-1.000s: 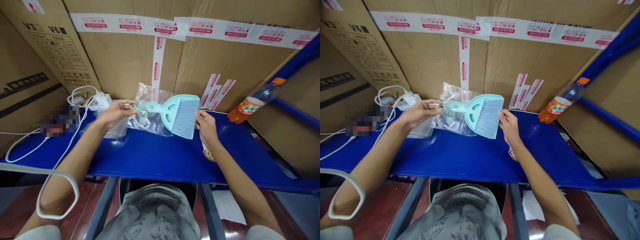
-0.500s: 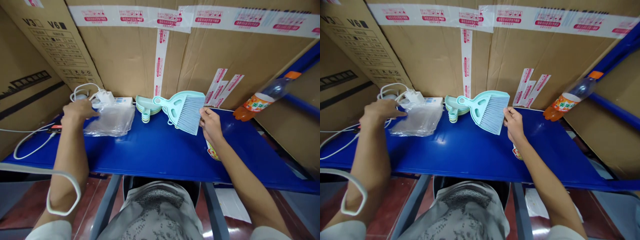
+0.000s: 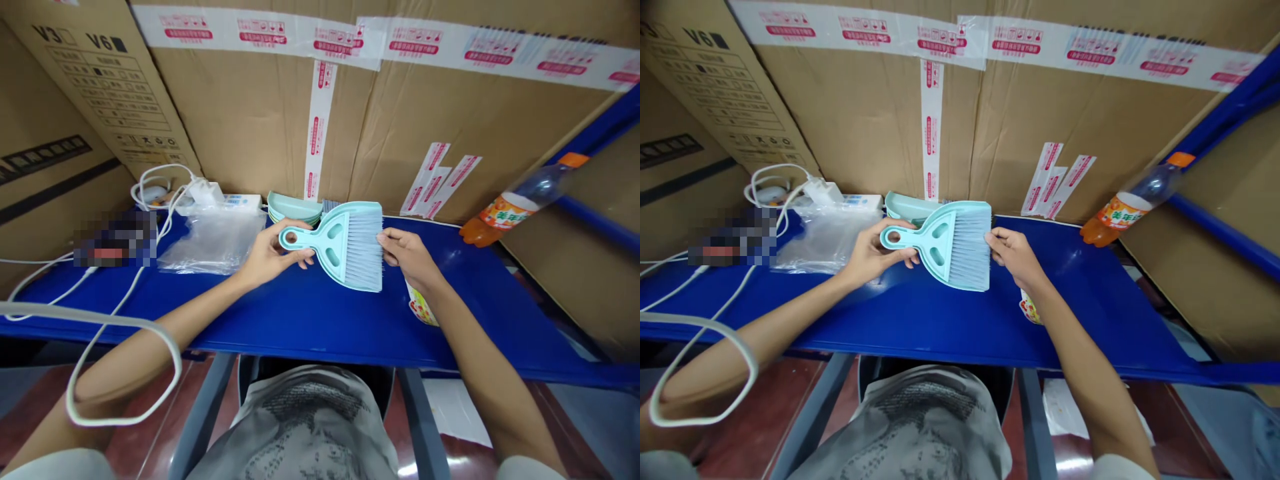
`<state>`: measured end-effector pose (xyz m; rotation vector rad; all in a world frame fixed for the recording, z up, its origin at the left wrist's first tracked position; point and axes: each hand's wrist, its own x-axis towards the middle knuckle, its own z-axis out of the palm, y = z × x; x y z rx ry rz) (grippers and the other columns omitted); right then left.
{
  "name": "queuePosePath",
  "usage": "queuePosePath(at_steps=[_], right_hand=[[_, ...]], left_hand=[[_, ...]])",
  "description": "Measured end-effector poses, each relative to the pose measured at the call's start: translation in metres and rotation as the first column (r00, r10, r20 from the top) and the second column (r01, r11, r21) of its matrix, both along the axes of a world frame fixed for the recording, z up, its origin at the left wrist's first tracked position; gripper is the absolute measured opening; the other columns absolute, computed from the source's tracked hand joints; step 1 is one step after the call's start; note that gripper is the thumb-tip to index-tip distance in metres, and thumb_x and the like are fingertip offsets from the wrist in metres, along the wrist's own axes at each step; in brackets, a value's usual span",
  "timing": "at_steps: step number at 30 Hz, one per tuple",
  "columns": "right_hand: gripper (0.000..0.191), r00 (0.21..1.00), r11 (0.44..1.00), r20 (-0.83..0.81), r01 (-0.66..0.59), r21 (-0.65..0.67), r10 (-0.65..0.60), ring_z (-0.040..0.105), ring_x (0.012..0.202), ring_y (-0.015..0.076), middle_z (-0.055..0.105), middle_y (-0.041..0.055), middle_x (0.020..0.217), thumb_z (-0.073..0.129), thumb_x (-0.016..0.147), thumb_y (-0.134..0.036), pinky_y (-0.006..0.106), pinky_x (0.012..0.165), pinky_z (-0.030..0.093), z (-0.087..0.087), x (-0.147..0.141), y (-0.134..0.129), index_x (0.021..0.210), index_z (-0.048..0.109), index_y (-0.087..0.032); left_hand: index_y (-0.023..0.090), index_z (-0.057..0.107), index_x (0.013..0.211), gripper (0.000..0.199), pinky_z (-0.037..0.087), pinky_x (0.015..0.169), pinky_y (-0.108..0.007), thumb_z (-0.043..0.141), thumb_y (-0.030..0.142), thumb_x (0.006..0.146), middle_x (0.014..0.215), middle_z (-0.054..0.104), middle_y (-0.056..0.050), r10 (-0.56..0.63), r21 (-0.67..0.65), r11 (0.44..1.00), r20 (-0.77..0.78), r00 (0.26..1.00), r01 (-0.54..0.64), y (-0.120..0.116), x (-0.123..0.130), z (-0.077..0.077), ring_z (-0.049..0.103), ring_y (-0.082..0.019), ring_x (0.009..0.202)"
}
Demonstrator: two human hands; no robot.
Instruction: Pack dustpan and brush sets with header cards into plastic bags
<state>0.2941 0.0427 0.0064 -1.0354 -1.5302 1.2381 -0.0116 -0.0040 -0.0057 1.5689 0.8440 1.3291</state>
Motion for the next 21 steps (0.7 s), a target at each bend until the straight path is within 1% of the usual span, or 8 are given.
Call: queuePosePath(at_steps=[2,4,6,8,11,14,17,21], right_hand=[[0.05,0.997,0.998,0.07,0.02,0.06,-0.024,0.035,0.051,0.0078,0.053,-0.0034,0.061,0.09,0.08,-0.064,0.025,0.049,0.026,0.001,0.005,0.002,0.083,0.072,-0.018],[0.042,0.974,0.952,0.079,0.187,0.244,-0.212,0.045,0.057,0.0111,0.065,0.0022,0.074,0.086,0.087,-0.059,0.026,0.051,0.035,0.003,0.005,-0.002,0.093,0.077,-0.019],[0.03,0.885,0.774,0.009,0.402,0.49,-0.465,0.055,0.068,0.0146,0.073,0.0075,0.097,0.079,0.096,-0.05,0.028,0.057,0.044,0.007,-0.001,-0.014,0.106,0.079,-0.022],[0.022,0.851,0.655,-0.018,0.417,0.631,-0.525,0.061,0.074,0.0161,0.075,0.0089,0.108,0.07,0.105,-0.042,0.029,0.061,0.05,0.01,-0.011,-0.032,0.114,0.079,-0.025],[0.022,0.961,0.789,0.167,0.076,0.61,-0.221,0.067,0.073,0.016,0.077,0.0085,0.111,0.066,0.109,-0.037,0.03,0.06,0.055,0.01,-0.031,-0.06,0.125,0.076,-0.027],[0.042,0.958,0.819,0.285,-0.18,0.544,0.021,0.071,0.072,0.0143,0.073,0.0093,0.128,0.075,0.103,-0.039,0.028,0.052,0.055,0.004,-0.048,-0.075,0.143,0.067,-0.03],[0.06,0.957,0.8,0.29,-0.163,0.578,-0.016,0.072,0.076,0.0142,0.065,0.0118,0.14,0.082,0.098,-0.042,0.026,0.046,0.053,-0.003,-0.056,-0.078,0.153,0.059,-0.032],[0.064,0.938,0.752,0.326,-0.13,0.646,-0.118,0.07,0.076,0.0144,0.058,0.0135,0.148,0.084,0.097,-0.042,0.03,0.052,0.061,-0.007,-0.057,-0.078,0.154,0.055,-0.034]], left_hand=[[0.02,0.069,0.118,0.049,0.067,0.069,-0.037,0.095,0.044,0.084,0.083,0.08,-0.003,0.04,0.065,0.997,-0.024,0.999,-0.038,-0.007,0.002,-0.002,0.079,-0.023,0.072],[0.02,0.075,0.114,0.045,0.065,0.071,-0.035,0.096,0.044,0.083,0.088,0.081,-0.004,0.151,0.173,0.976,-0.078,0.985,-0.136,-0.012,0.005,-0.005,0.077,-0.021,0.073],[0.021,0.08,0.11,0.041,0.061,0.068,-0.032,0.097,0.045,0.081,0.088,0.082,-0.004,0.287,0.305,0.923,-0.144,0.947,-0.234,-0.016,0.008,-0.01,0.072,-0.018,0.069],[0.021,0.082,0.109,0.038,0.059,0.068,-0.031,0.096,0.045,0.083,0.087,0.082,-0.003,0.378,0.422,0.863,-0.172,0.91,-0.278,-0.018,0.012,-0.015,0.068,-0.016,0.065],[0.022,0.082,0.112,0.032,0.06,0.071,-0.03,0.092,0.042,0.088,0.093,0.085,-0.005,0.433,0.521,0.802,-0.169,0.886,-0.293,-0.02,0.018,-0.022,0.07,-0.016,0.066],[0.023,0.083,0.112,0.029,0.062,0.072,-0.03,0.089,0.043,0.091,0.094,0.086,-0.006,0.469,0.534,0.788,-0.199,0.86,-0.306,-0.022,0.021,-0.026,0.073,-0.017,0.067],[0.024,0.083,0.113,0.029,0.063,0.071,-0.029,0.088,0.043,0.092,0.096,0.086,-0.007,0.469,0.539,0.791,-0.231,0.852,-0.29,-0.024,0.023,-0.03,0.075,-0.018,0.069],[0.025,0.083,0.116,0.027,0.066,0.074,-0.029,0.087,0.036,0.092,0.102,0.088,-0.007,0.437,0.607,0.76,-0.212,0.874,-0.233,-0.025,0.025,-0.033,0.082,-0.021,0.081]])
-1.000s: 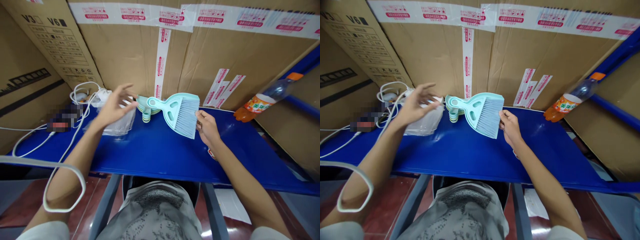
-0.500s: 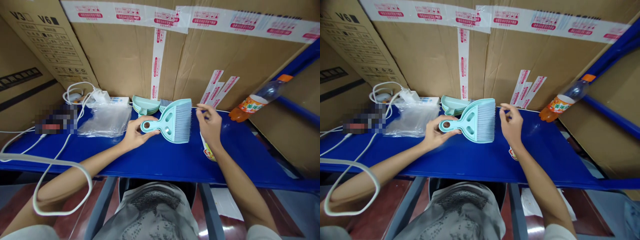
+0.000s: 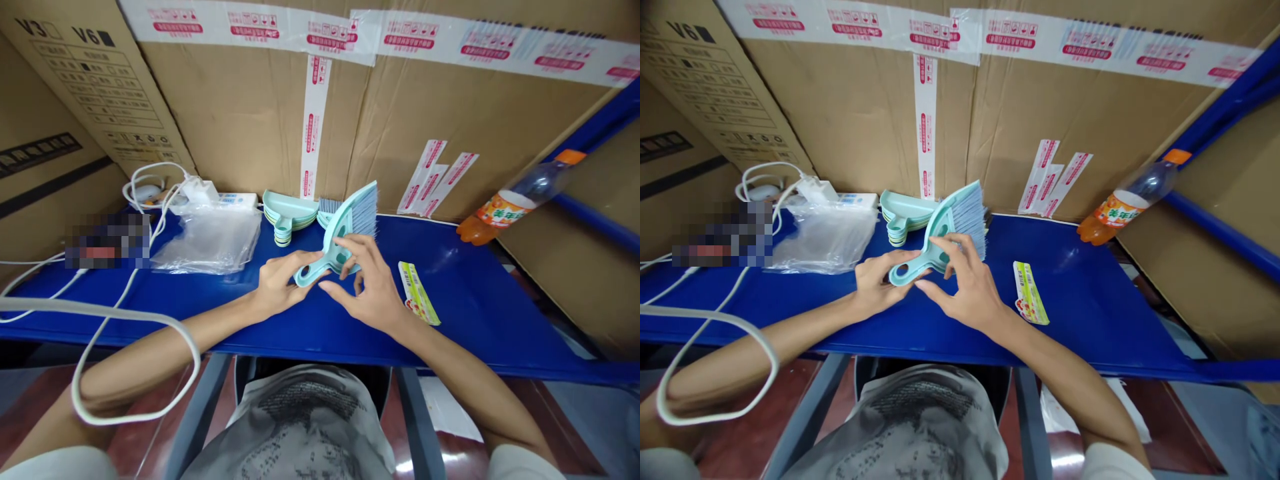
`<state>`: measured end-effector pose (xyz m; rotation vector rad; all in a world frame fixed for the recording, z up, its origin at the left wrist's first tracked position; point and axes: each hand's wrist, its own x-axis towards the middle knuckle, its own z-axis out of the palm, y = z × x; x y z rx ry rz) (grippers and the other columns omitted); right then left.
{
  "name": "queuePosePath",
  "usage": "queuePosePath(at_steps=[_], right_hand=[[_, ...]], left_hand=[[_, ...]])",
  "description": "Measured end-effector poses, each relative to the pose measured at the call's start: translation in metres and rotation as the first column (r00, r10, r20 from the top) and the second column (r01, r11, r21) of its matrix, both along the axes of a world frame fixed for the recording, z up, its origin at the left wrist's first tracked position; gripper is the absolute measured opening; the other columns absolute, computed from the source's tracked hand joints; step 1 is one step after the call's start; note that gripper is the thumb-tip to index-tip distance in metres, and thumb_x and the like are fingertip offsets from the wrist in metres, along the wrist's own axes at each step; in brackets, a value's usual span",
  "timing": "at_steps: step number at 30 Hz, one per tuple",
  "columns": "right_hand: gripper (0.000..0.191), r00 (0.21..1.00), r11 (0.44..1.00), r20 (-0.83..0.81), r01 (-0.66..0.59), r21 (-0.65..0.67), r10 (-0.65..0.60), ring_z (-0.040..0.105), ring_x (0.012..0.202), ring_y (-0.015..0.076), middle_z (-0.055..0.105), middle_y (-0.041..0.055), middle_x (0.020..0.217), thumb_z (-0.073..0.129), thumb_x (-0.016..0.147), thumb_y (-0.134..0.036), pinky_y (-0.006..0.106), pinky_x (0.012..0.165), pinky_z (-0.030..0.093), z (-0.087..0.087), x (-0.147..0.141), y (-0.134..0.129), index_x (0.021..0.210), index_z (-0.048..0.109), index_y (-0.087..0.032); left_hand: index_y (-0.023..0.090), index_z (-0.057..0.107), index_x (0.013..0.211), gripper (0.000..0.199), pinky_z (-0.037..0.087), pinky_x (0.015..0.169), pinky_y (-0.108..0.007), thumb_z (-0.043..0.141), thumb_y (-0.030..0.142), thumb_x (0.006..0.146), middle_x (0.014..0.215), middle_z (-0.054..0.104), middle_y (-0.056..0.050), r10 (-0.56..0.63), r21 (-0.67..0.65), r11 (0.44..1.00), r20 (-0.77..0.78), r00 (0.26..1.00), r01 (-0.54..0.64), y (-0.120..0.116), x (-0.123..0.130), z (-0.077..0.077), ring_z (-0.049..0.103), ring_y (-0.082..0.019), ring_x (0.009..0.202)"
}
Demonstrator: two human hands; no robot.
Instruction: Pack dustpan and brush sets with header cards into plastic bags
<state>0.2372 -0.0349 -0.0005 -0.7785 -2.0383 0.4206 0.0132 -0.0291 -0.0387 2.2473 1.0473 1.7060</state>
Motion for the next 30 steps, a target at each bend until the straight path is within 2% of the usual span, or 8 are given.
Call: queuePosePath(at_steps=[6,11,14,17,21,25,28,30], right_hand=[[0.079,0.989,0.986,-0.022,0.151,0.072,-0.149,0.068,0.084,0.0202,0.054,0.0142,0.143,0.089,0.091,-0.049,0.037,0.058,0.065,-0.004,-0.001,0.0,0.156,0.049,-0.035],[0.083,0.999,0.999,0.027,0.024,0.044,-0.025,0.067,0.074,0.0154,0.06,0.0119,0.142,0.088,0.093,-0.056,0.036,0.062,0.065,-0.006,-0.003,0.0,0.16,0.044,-0.036],[0.088,0.997,1.0,0.075,0.003,0.018,-0.004,0.063,0.065,0.0124,0.061,0.0124,0.142,0.087,0.091,-0.062,0.036,0.062,0.063,-0.007,-0.006,-0.003,0.162,0.043,-0.035],[0.09,0.991,0.996,0.11,0.075,0.054,-0.081,0.065,0.071,0.017,0.063,0.0126,0.132,0.091,0.085,-0.062,0.039,0.067,0.064,-0.009,-0.01,-0.007,0.157,0.047,-0.03],[0.075,0.978,0.977,0.12,0.151,0.149,-0.169,0.072,0.09,0.028,0.067,0.0109,0.119,0.095,0.078,-0.056,0.043,0.071,0.065,-0.011,-0.014,-0.014,0.136,0.057,-0.028],[0.059,0.97,0.946,0.104,0.186,0.264,-0.22,0.071,0.088,0.0297,0.066,0.0086,0.104,0.092,0.077,-0.051,0.044,0.071,0.064,-0.01,-0.016,-0.022,0.122,0.061,-0.028],[0.056,0.974,0.908,0.051,0.186,0.377,-0.22,0.07,0.088,0.03,0.065,0.0082,0.101,0.09,0.08,-0.044,0.044,0.071,0.064,-0.006,-0.013,-0.023,0.123,0.059,-0.029],[0.06,0.978,0.887,-0.01,0.193,0.42,-0.208,0.07,0.094,0.0313,0.065,0.0093,0.106,0.088,0.081,-0.043,0.045,0.073,0.064,0.0,-0.006,-0.018,0.129,0.055,-0.029]], left_hand=[[0.024,0.083,0.113,0.026,0.066,0.07,-0.028,0.085,0.037,0.092,0.099,0.087,-0.008,-0.009,-0.031,0.999,-0.018,1.0,0.009,0.0,0.001,-0.004,0.081,-0.021,0.074],[0.025,0.083,0.115,0.031,0.069,0.076,-0.032,0.086,0.046,0.092,0.102,0.088,-0.009,0.0,-0.037,0.999,-0.038,0.999,-0.002,0.001,-0.002,-0.008,0.084,-0.025,0.084],[0.024,0.083,0.121,0.036,0.07,0.081,-0.032,0.076,0.054,0.102,0.106,0.087,-0.012,-0.069,0.027,0.997,-0.089,0.994,0.071,0.002,-0.003,-0.011,0.086,-0.027,0.094],[0.021,0.081,0.129,0.053,0.069,0.087,-0.033,0.058,0.064,0.109,0.114,0.086,-0.016,-0.171,0.098,0.977,-0.161,0.972,0.188,0.001,-0.003,-0.015,0.086,-0.029,0.104],[0.021,0.083,0.127,0.063,0.069,0.089,-0.035,0.049,0.071,0.11,0.115,0.086,-0.018,-0.237,0.039,0.968,-0.2,0.951,0.249,0.001,-0.004,-0.026,0.084,-0.031,0.11],[0.024,0.085,0.12,0.058,0.069,0.09,-0.038,0.057,0.072,0.105,0.113,0.085,-0.017,-0.278,-0.011,0.96,-0.179,0.944,0.281,0.002,-0.004,-0.03,0.084,-0.033,0.107],[0.024,0.084,0.113,0.049,0.069,0.087,-0.039,0.067,0.068,0.101,0.109,0.085,-0.016,-0.222,-0.025,0.975,-0.198,0.955,0.221,0.005,-0.008,-0.023,0.084,-0.032,0.101],[0.023,0.081,0.108,0.037,0.067,0.085,-0.038,0.077,0.059,0.096,0.103,0.085,-0.014,-0.073,-0.037,0.997,-0.161,0.984,0.068,0.01,-0.014,-0.014,0.083,-0.03,0.093]])
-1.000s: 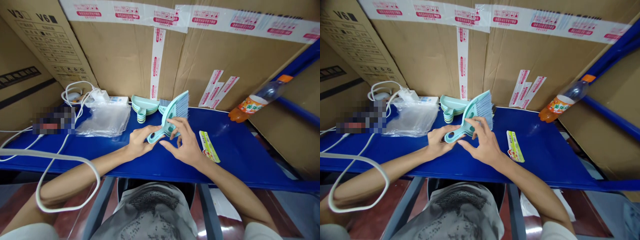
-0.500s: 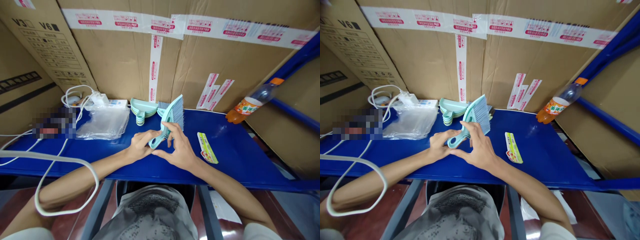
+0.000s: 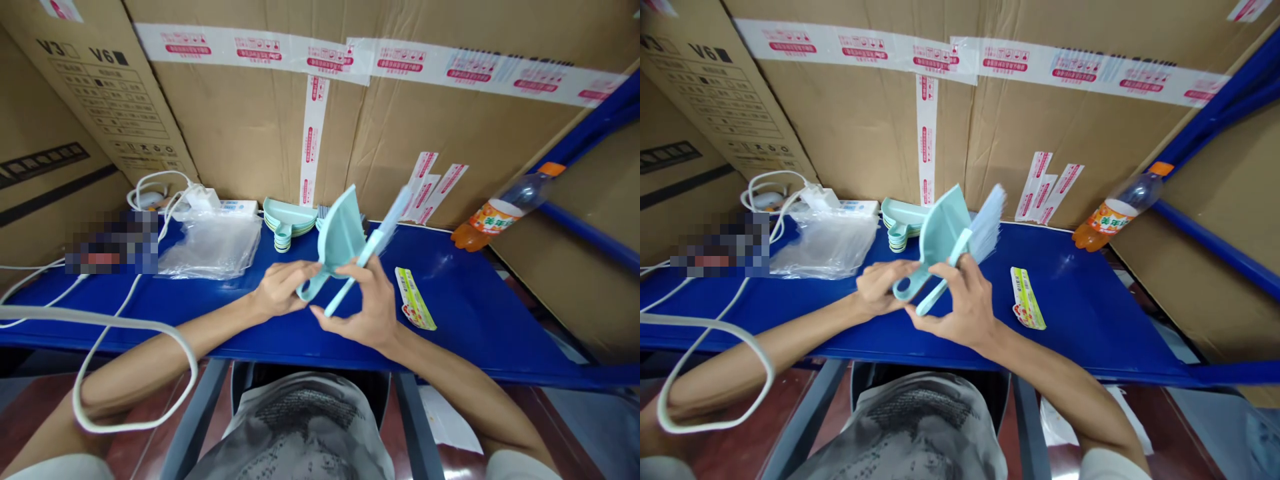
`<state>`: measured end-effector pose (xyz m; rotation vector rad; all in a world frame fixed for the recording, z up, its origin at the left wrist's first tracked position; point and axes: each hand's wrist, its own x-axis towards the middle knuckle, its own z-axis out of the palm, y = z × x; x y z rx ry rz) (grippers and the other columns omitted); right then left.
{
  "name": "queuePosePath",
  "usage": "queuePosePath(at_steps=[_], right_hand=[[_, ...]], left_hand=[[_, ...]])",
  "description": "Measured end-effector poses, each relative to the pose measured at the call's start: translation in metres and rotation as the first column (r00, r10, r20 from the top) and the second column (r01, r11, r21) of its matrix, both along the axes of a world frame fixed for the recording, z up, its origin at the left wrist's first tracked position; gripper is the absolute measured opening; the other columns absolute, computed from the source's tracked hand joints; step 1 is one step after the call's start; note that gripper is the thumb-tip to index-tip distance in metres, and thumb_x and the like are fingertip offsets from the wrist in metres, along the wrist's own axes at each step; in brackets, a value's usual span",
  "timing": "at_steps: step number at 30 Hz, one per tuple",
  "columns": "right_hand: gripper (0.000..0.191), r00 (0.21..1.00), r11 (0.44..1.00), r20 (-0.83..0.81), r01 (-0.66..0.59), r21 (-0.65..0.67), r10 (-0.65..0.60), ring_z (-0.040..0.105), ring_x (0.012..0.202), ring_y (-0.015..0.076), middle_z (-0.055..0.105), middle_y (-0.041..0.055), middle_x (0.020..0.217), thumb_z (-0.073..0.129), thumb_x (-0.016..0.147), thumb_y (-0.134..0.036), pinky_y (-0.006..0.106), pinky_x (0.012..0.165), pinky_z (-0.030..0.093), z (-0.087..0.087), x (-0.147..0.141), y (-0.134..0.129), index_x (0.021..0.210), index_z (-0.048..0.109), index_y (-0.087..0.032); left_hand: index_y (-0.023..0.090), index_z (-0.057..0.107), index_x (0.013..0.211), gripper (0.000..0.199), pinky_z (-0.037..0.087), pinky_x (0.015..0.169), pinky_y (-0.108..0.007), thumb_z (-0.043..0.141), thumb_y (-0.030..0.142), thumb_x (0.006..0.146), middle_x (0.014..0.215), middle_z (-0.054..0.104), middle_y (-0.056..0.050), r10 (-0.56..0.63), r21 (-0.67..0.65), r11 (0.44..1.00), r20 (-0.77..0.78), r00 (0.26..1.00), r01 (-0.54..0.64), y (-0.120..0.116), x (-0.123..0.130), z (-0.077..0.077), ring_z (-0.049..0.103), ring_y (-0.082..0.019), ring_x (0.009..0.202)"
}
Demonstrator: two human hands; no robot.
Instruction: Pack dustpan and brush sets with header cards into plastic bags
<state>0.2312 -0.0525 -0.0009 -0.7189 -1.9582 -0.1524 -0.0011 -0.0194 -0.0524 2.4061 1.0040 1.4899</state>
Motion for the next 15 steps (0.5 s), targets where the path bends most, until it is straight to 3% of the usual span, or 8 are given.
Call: queuePosePath(at_steps=[2,5,7,10,15], right_hand=[[0.063,0.999,1.0,-0.035,0.022,0.017,-0.021,0.069,0.099,0.0327,0.065,0.0104,0.112,0.085,0.081,-0.041,0.046,0.075,0.064,0.007,0.013,0.012,0.134,0.053,-0.029],[0.065,0.988,0.991,0.074,0.134,0.011,-0.134,0.07,0.106,0.0342,0.068,0.0119,0.119,0.078,0.083,-0.036,0.046,0.08,0.063,0.014,0.038,0.041,0.141,0.051,-0.025],[0.067,0.948,0.98,0.255,0.2,-0.019,-0.189,0.072,0.117,0.0357,0.07,0.015,0.129,0.074,0.086,-0.035,0.044,0.083,0.062,0.017,0.053,0.062,0.148,0.051,-0.022],[0.075,0.853,0.96,0.492,0.259,-0.107,-0.175,0.071,0.129,0.0378,0.071,0.0185,0.144,0.071,0.089,-0.035,0.043,0.088,0.06,0.022,0.063,0.09,0.157,0.047,-0.017],[0.083,0.663,0.884,0.747,0.376,-0.28,-0.045,0.079,0.109,0.0381,0.078,0.0191,0.136,0.073,0.092,-0.041,0.042,0.086,0.055,0.044,0.04,0.121,0.164,0.043,-0.016]], left_hand=[[0.023,0.075,0.104,0.033,0.065,0.083,-0.038,0.084,0.051,0.09,0.098,0.083,-0.012,0.255,-0.024,0.967,0.073,0.964,-0.254,0.01,-0.012,0.012,0.08,-0.027,0.086],[0.022,0.066,0.1,0.039,0.06,0.079,-0.036,0.085,0.053,0.086,0.092,0.079,-0.007,0.56,0.008,0.822,0.178,0.809,-0.57,0.034,-0.034,0.026,0.076,-0.024,0.078],[0.022,0.061,0.096,0.037,0.057,0.077,-0.033,0.082,0.052,0.086,0.09,0.078,-0.005,0.616,0.05,0.776,0.151,0.773,-0.628,0.051,-0.047,0.03,0.073,-0.022,0.076],[0.022,0.06,0.094,0.032,0.055,0.073,-0.031,0.078,0.048,0.09,0.089,0.077,-0.005,0.623,0.054,0.782,-0.022,0.782,-0.622,0.069,-0.054,0.03,0.071,-0.021,0.073],[0.017,0.064,0.106,0.023,0.058,0.077,-0.037,0.067,0.039,0.104,0.116,0.074,-0.016,0.647,0.067,0.735,-0.369,0.667,-0.675,0.066,-0.036,0.031,0.077,-0.031,0.094]])
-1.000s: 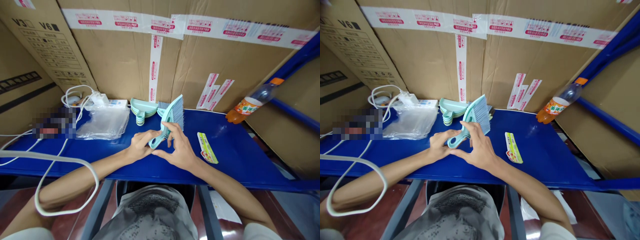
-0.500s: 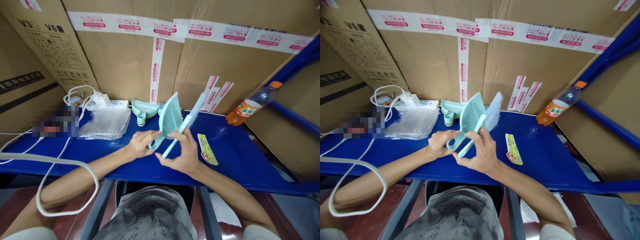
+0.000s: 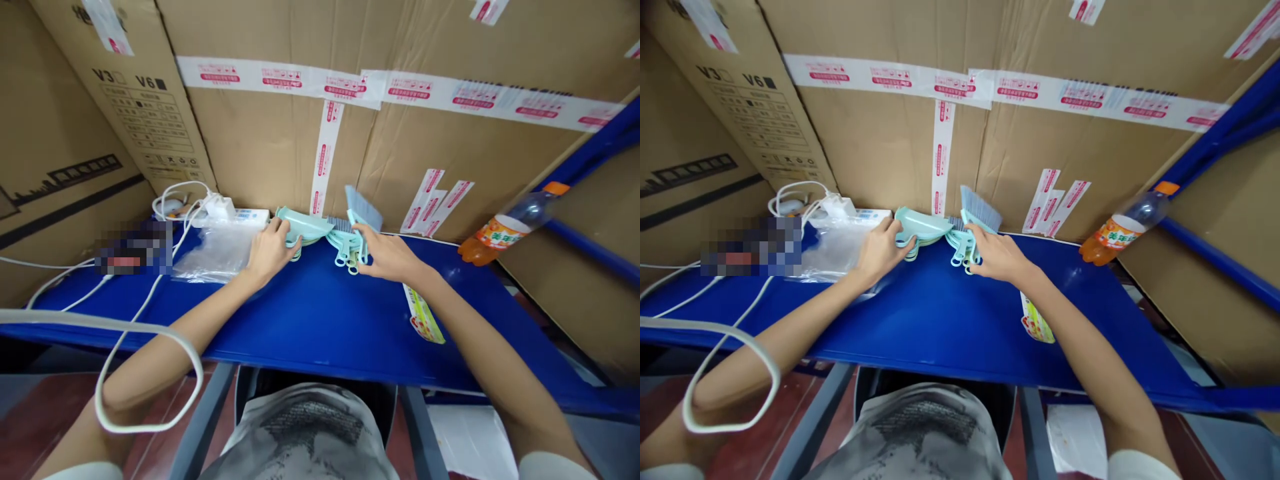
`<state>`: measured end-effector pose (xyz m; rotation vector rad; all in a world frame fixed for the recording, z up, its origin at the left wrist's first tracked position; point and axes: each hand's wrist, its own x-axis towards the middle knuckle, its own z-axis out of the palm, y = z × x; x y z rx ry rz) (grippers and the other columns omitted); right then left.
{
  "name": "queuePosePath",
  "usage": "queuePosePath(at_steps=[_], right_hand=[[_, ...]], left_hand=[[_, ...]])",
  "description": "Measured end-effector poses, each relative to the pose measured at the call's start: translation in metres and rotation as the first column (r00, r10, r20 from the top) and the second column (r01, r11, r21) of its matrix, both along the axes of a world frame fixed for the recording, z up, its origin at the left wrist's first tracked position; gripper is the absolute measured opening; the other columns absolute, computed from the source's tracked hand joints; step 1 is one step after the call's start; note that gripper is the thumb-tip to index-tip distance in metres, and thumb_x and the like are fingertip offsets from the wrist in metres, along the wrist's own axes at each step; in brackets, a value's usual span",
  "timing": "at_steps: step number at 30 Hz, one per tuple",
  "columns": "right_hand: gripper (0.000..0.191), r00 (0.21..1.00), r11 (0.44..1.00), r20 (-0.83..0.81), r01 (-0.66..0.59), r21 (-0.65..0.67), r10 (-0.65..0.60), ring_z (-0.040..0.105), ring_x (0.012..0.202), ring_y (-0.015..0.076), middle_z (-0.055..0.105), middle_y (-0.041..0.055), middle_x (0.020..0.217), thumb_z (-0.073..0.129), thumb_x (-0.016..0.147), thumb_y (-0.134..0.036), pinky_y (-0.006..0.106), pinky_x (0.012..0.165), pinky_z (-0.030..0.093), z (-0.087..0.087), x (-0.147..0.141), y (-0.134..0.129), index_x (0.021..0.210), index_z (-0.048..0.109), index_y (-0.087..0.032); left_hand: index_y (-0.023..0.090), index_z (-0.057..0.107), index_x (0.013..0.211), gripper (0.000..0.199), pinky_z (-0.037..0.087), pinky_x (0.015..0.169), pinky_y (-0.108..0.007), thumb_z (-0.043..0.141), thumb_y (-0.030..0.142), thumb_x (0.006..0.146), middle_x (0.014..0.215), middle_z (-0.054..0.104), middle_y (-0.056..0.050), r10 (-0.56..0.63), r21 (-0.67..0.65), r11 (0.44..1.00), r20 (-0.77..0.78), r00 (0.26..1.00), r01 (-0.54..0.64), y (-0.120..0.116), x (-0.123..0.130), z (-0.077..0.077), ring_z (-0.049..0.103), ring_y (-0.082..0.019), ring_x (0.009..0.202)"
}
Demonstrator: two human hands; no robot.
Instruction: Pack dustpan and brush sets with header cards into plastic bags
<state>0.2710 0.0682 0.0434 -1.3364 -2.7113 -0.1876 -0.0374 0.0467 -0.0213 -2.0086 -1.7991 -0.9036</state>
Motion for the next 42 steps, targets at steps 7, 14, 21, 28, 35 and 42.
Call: queuePosePath(at_steps=[7,14,21,28,35,42], right_hand=[[0.091,0.975,0.966,0.149,-0.13,-0.221,0.165,0.072,0.132,0.0396,0.072,0.0199,0.149,0.079,0.094,-0.062,0.041,0.096,0.055,0.013,-0.036,0.042,0.167,0.047,-0.018],[0.061,0.977,0.959,-0.07,-0.213,-0.186,0.203,0.076,0.1,0.0279,0.076,0.0155,0.13,0.091,0.089,-0.053,0.037,0.095,0.055,-0.003,-0.03,0.055,0.132,0.071,-0.015],[0.035,0.993,1.0,-0.118,0.013,-0.008,-0.014,0.07,0.081,0.0192,0.065,0.0114,0.131,0.082,0.099,-0.046,0.035,0.079,0.055,-0.03,-0.03,0.008,0.116,0.07,-0.017],[0.034,0.987,0.992,-0.118,0.104,-0.071,-0.111,0.071,0.087,0.0183,0.057,0.014,0.14,0.076,0.103,-0.049,0.039,0.095,0.059,-0.048,-0.036,-0.009,0.115,0.077,-0.017],[0.032,0.965,0.965,0.026,0.26,0.014,-0.261,0.075,0.085,0.0214,0.055,0.0148,0.147,0.057,0.11,-0.04,0.038,0.079,0.059,-0.055,-0.046,-0.027,0.126,0.076,-0.02],[0.035,0.964,0.97,-0.12,0.241,0.035,-0.235,0.073,0.083,0.0204,0.053,0.019,0.142,0.044,0.112,-0.03,0.04,0.081,0.061,-0.05,-0.024,-0.025,0.122,0.074,-0.015]], left_hand=[[0.016,0.061,0.123,0.03,0.06,0.072,-0.039,0.056,0.044,0.113,0.143,0.06,-0.023,-0.19,-0.117,0.978,-0.161,0.968,0.172,-0.018,0.004,0.014,0.073,-0.035,0.113],[0.014,0.074,0.121,0.031,0.063,0.087,-0.043,0.052,0.036,0.116,0.129,0.071,-0.017,-0.385,-0.092,0.923,-0.264,0.884,0.374,-0.017,-0.012,0.016,0.068,-0.034,0.123],[0.013,0.082,0.106,0.03,0.061,0.089,-0.042,0.06,0.032,0.113,0.111,0.073,-0.014,-0.368,-0.068,0.93,-0.19,0.91,0.362,-0.003,-0.02,0.008,0.071,-0.03,0.107],[0.017,0.083,0.118,0.029,0.062,0.09,-0.045,0.063,0.037,0.111,0.122,0.077,-0.014,-0.29,-0.144,0.953,-0.166,0.942,0.268,-0.002,-0.017,0.006,0.071,-0.034,0.116],[0.018,0.079,0.132,0.031,0.063,0.081,-0.041,0.057,0.031,0.113,0.134,0.074,-0.015,-0.243,-0.162,0.964,-0.201,0.949,0.212,-0.008,-0.012,0.003,0.075,-0.033,0.116],[0.018,0.078,0.129,0.031,0.062,0.077,-0.04,0.054,0.029,0.112,0.134,0.073,-0.016,-0.247,-0.149,0.964,-0.197,0.949,0.22,-0.009,-0.011,0.004,0.076,-0.034,0.114]])
